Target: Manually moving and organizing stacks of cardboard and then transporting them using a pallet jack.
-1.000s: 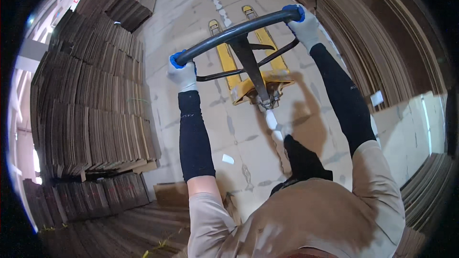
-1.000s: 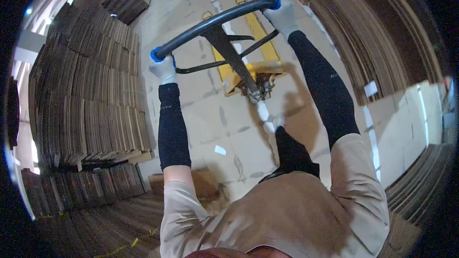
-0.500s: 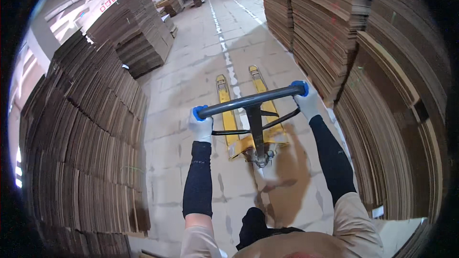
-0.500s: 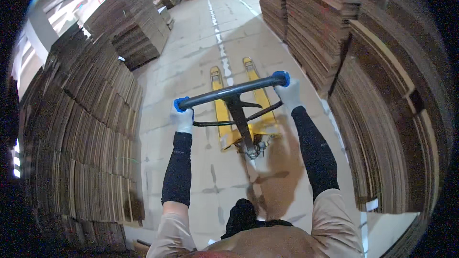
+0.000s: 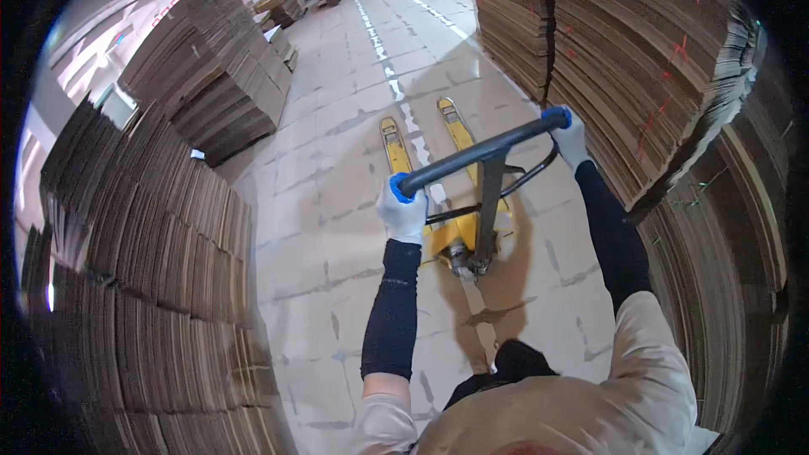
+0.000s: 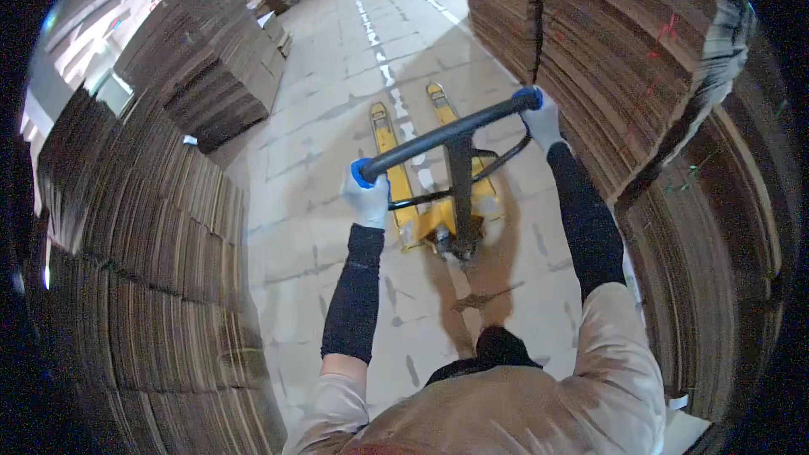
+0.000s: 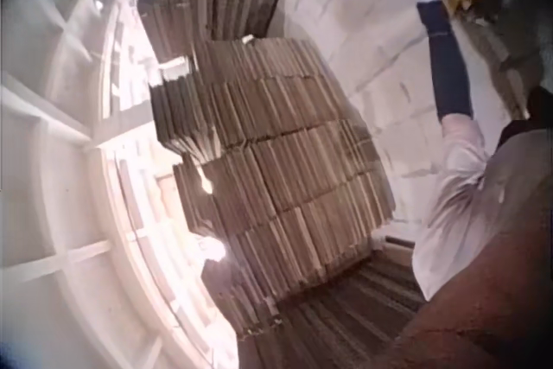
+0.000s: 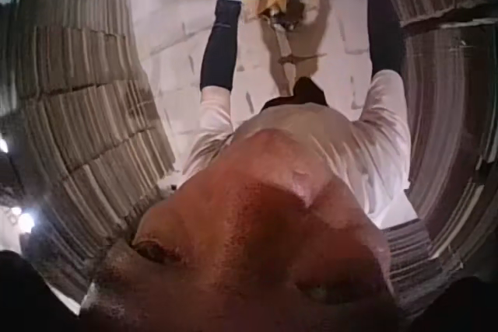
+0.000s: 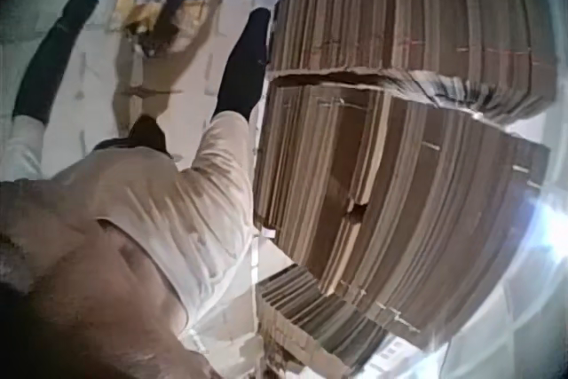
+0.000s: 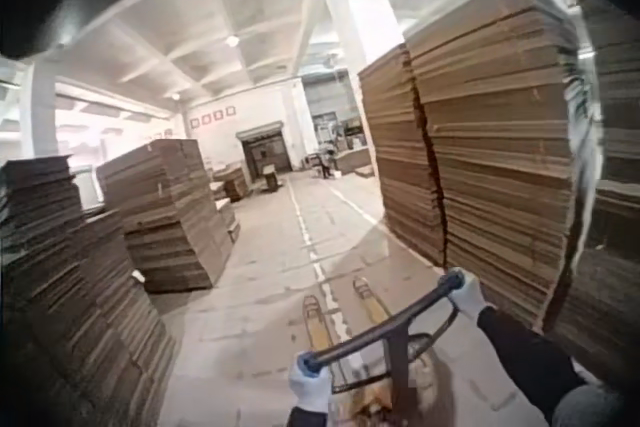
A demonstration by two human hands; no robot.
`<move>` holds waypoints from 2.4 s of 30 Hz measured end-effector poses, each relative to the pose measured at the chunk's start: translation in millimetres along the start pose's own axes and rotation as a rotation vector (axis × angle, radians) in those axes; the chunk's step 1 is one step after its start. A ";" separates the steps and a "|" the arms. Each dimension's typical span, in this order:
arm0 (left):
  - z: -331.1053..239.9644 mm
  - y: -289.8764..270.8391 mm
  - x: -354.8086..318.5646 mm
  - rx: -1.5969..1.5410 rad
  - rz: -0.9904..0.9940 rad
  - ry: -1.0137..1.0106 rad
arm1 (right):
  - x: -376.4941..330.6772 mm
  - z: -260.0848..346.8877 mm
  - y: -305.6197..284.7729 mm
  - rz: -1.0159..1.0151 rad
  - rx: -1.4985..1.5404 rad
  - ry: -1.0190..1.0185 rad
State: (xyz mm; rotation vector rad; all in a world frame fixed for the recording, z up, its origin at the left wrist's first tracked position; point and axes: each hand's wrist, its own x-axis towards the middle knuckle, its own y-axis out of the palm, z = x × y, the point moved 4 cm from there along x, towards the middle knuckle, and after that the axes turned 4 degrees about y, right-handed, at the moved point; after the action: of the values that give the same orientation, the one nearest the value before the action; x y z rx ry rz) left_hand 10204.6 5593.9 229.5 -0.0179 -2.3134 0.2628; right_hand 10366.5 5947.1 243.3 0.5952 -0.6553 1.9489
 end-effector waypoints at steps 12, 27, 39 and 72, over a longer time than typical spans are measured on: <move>225.9 164.7 249.6 -0.026 -0.036 0.101 | 222.7 -142.3 255.1 -0.126 0.155 0.061; 477.3 398.8 514.5 -0.101 -0.039 -0.133 | 529.4 -359.6 539.2 -0.054 0.127 0.064; 679.3 566.1 764.5 -0.081 0.110 0.002 | 738.0 -499.9 748.7 -0.064 0.164 0.192; 1204.1 971.0 1333.9 -0.507 0.407 0.038 | 1302.0 -903.6 1329.1 -0.250 0.018 0.265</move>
State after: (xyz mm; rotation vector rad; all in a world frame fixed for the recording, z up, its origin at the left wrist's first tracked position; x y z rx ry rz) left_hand 8350.1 6449.4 199.8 -0.7429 -2.2628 -0.1293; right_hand 8506.7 6848.8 161.7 0.3987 -0.3784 1.7591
